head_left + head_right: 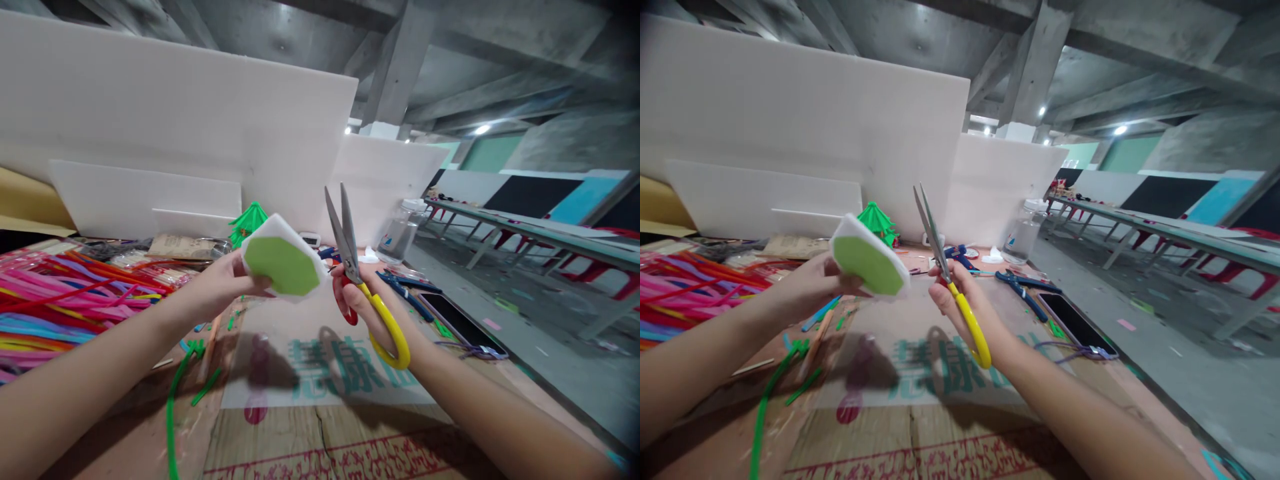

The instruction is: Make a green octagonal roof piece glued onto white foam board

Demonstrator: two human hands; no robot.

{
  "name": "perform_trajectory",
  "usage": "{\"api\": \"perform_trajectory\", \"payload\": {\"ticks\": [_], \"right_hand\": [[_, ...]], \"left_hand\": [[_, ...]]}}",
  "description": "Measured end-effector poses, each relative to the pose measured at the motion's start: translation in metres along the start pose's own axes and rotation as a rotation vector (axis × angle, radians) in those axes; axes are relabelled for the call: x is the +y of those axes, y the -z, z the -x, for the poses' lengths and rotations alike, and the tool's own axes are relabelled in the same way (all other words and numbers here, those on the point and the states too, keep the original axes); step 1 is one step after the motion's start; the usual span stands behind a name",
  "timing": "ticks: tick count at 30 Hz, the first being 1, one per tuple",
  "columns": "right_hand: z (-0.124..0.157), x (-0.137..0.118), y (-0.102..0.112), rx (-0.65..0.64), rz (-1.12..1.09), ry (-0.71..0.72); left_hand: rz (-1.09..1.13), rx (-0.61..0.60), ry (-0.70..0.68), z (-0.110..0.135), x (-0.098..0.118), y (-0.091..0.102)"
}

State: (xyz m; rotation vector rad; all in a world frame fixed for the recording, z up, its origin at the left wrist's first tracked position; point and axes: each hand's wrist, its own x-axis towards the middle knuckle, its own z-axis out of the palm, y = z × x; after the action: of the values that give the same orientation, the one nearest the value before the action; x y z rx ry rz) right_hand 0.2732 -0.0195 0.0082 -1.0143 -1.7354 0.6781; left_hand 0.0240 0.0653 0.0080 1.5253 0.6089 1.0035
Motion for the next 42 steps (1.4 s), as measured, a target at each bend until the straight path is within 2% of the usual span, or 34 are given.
{"api": "perform_trajectory", "payload": {"ticks": [2,6,8,11,16,22,25,27,28,30,32,35,42], "right_hand": [[0.002,-0.003,-0.001,0.007,-0.045,-0.007],[0.005,-0.008,-0.004,0.006,-0.115,-0.026],[0.006,-0.009,-0.004,0.012,-0.137,-0.034],[0.005,-0.010,-0.005,0.011,-0.141,-0.039],[0.004,-0.006,-0.004,0.022,-0.138,-0.034],[0.004,-0.007,-0.002,0.042,-0.084,-0.037],[0.004,-0.008,-0.001,0.026,-0.049,-0.011],[0.003,-0.007,0.000,0.004,-0.046,0.029],[0.003,-0.005,0.001,-0.014,-0.050,0.048],[0.002,-0.001,0.002,-0.062,-0.061,0.069],[0.002,0.002,0.003,-0.113,-0.062,0.055],[0.003,0.004,0.002,-0.129,-0.048,0.028],[0.006,0.008,0.000,-0.134,0.013,-0.012]], "left_hand": [[-0.111,0.015,-0.151,0.003,-0.002,0.001],[-0.444,0.068,-0.635,0.014,0.002,0.005],[-0.647,0.041,-0.765,0.020,0.006,0.006],[-0.760,0.004,-0.810,0.026,0.012,0.005],[-0.750,0.075,-0.777,0.026,0.015,0.006],[-0.764,0.033,-0.921,0.026,0.013,0.009],[-0.848,0.175,-0.857,0.023,0.008,0.006],[-0.791,0.297,-0.670,0.019,0.007,0.003],[-0.710,0.320,-0.545,0.018,0.008,0.002],[-0.492,0.281,-0.317,0.015,0.012,0.000],[-0.314,0.206,-0.182,0.013,0.016,-0.001],[-0.237,0.198,-0.125,0.012,0.021,0.001],[-0.192,0.211,-0.123,0.011,0.020,0.004]]}}
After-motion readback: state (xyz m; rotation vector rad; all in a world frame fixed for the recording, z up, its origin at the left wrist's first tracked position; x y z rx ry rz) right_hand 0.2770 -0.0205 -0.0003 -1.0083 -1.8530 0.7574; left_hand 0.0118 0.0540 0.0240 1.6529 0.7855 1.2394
